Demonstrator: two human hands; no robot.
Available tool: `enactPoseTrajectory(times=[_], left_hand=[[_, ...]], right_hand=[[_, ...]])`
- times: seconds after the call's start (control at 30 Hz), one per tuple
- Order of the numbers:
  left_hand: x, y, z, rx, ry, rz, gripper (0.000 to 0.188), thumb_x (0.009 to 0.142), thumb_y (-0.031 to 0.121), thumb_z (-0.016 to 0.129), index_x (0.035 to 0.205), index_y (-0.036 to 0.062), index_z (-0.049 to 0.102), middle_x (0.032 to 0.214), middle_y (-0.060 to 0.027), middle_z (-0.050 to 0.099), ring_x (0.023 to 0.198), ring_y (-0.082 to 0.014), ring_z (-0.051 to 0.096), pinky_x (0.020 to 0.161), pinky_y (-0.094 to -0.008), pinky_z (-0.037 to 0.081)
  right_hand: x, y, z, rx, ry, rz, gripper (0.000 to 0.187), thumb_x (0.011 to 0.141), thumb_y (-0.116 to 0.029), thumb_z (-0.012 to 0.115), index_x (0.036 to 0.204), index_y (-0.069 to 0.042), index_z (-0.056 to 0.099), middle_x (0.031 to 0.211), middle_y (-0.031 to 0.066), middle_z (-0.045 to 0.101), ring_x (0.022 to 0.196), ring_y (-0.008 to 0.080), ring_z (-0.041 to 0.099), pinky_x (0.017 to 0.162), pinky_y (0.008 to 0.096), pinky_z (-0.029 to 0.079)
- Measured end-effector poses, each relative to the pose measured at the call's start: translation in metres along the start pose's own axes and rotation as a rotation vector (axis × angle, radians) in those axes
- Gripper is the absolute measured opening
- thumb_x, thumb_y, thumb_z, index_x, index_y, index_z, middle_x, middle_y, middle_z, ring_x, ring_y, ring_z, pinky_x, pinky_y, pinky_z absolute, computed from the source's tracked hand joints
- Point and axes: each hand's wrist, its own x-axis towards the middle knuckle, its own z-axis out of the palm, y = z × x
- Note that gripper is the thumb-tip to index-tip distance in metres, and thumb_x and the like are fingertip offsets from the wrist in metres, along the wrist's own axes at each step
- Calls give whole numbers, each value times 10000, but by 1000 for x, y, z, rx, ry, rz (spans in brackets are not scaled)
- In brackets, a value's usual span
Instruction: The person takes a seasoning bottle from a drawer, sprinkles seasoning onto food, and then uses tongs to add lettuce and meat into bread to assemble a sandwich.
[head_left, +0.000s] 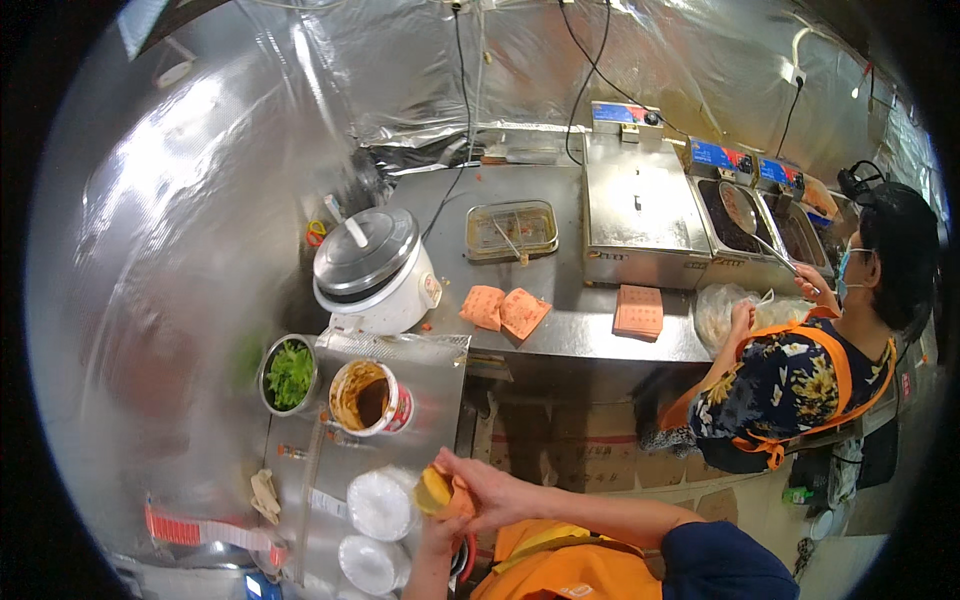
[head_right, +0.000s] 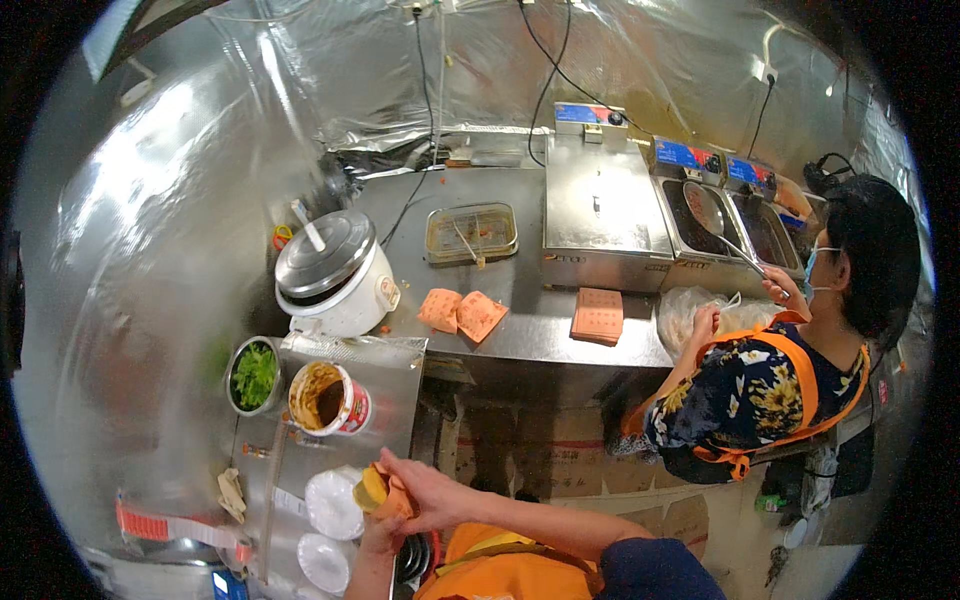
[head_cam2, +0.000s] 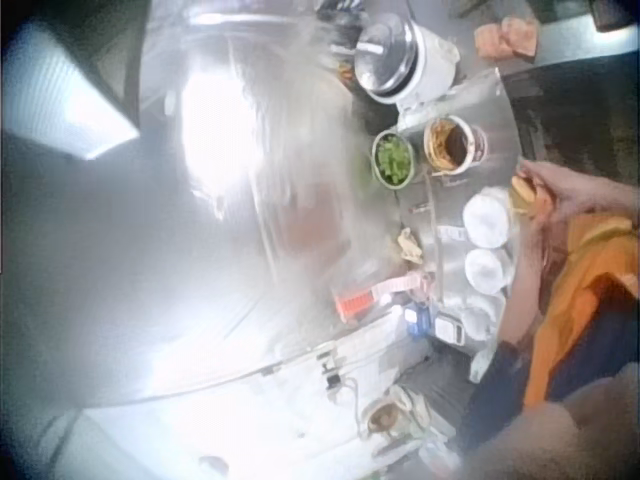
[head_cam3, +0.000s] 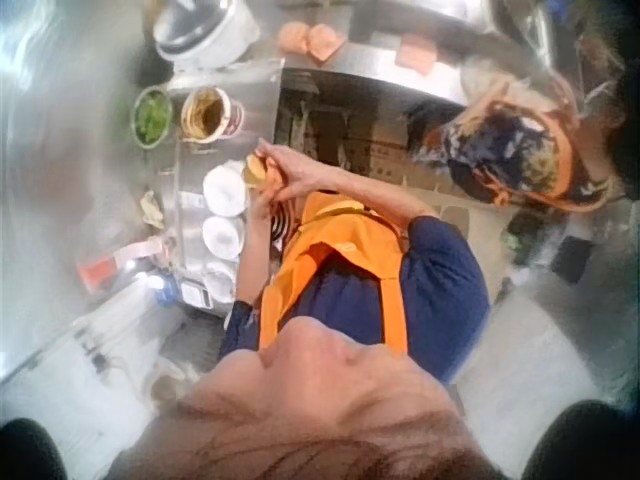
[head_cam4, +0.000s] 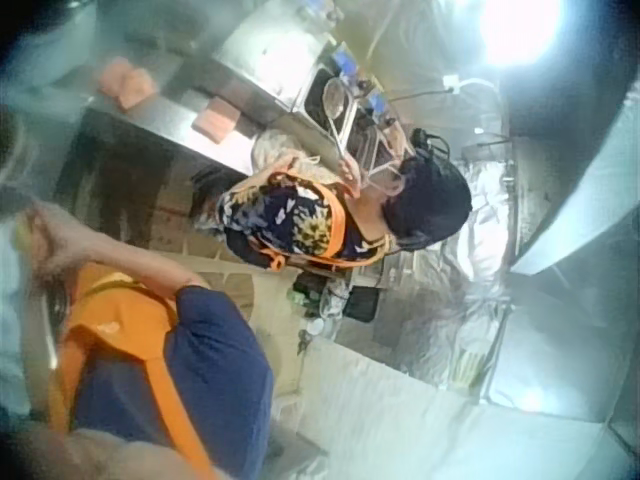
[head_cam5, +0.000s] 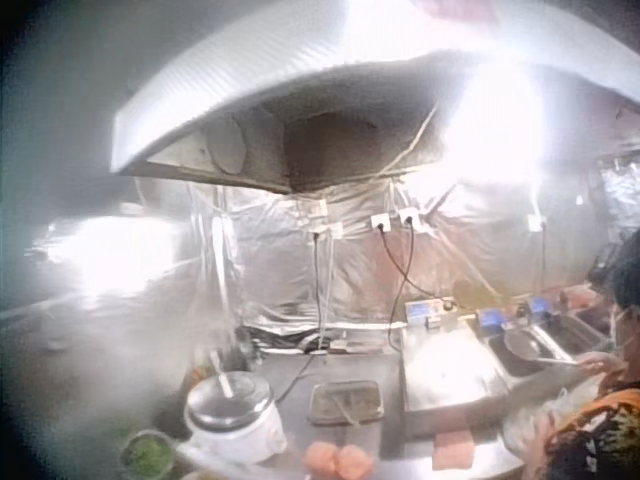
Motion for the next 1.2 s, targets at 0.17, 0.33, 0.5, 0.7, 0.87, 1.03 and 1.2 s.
enactPoseTrajectory(times=[0.17, 0.33, 0.5, 0.7, 0.87, 1.03, 1.2], left_hand=[[122, -14, 3, 6, -184, -345, 1027, 738, 55, 873, 1589, 114, 299, 1487, -59, 481, 1391, -253, 504, 1171, -416, 420], [245, -35, 6, -46, -395, -530, 921, 810, -29, 802, 1583, 172, 345, 1462, -37, 514, 1374, -210, 521, 1141, -382, 457], [356, -79, 25, -32, -580, -548, 916, 879, 124, 821, 1615, 108, 276, 1524, -81, 463, 1401, -208, 489, 1137, -373, 443], [444, -117, -37, 1170, 40, -145, 1052, 803, 358, 869, 1561, -48, 262, 1566, -257, 382, 1454, -415, 378, 1140, -502, 391], [498, -94, -24, 1663, 63, -232, 1114, 769, 448, 857, 1563, -45, 251, 1592, -254, 351, 1496, -415, 304, 1125, -599, 349], [513, -97, -33, 1456, -65, -51, 822, 853, 332, 781, 1501, 22, 381, 1502, -175, 448, 1446, -337, 361, 1124, -545, 371], [514, -126, -25, 1227, 12, -108, 840, 806, 279, 822, 1477, 3, 397, 1456, -184, 474, 1400, -353, 409, 1106, -523, 408]], right_hand=[[20, 39, -84, -269, 222, 16, 1272, 698, -307, 904, 1642, 7, 110, 1344, 227, 540, 1122, 420, 554, 980, 488, 427], [51, 78, -164, -176, 290, 156, 1241, 656, -386, 946, 1557, 65, 222, 1243, 208, 589, 977, 403, 583, 864, 457, 467], [54, 124, -226, -65, 391, 532, 1190, 764, -139, 895, 1650, -52, 104, 1343, 127, 538, 1228, 254, 550, 1082, 384, 460], [30, 236, -277, -1032, 406, 1208, 1299, 652, -553, 890, 1582, 67, 229, 1226, 243, 557, 1159, 420, 539, 1066, 661, 332], [131, 215, -315, -1041, 210, 943, 987, 760, -433, 871, 1493, 43, 414, 1405, 265, 534, 1295, 439, 530, 1066, 614, 407], [380, 187, -297, -464, 331, 232, 506, 894, -278, 785, 1297, -7, 643, 1155, 234, 699, 1061, 396, 680, 919, 459, 565], [531, 220, -223, -740, 234, 7, 742, 862, -358, 736, 1401, 91, 494, 907, 166, 700, 836, 346, 700, 740, 456, 574]])
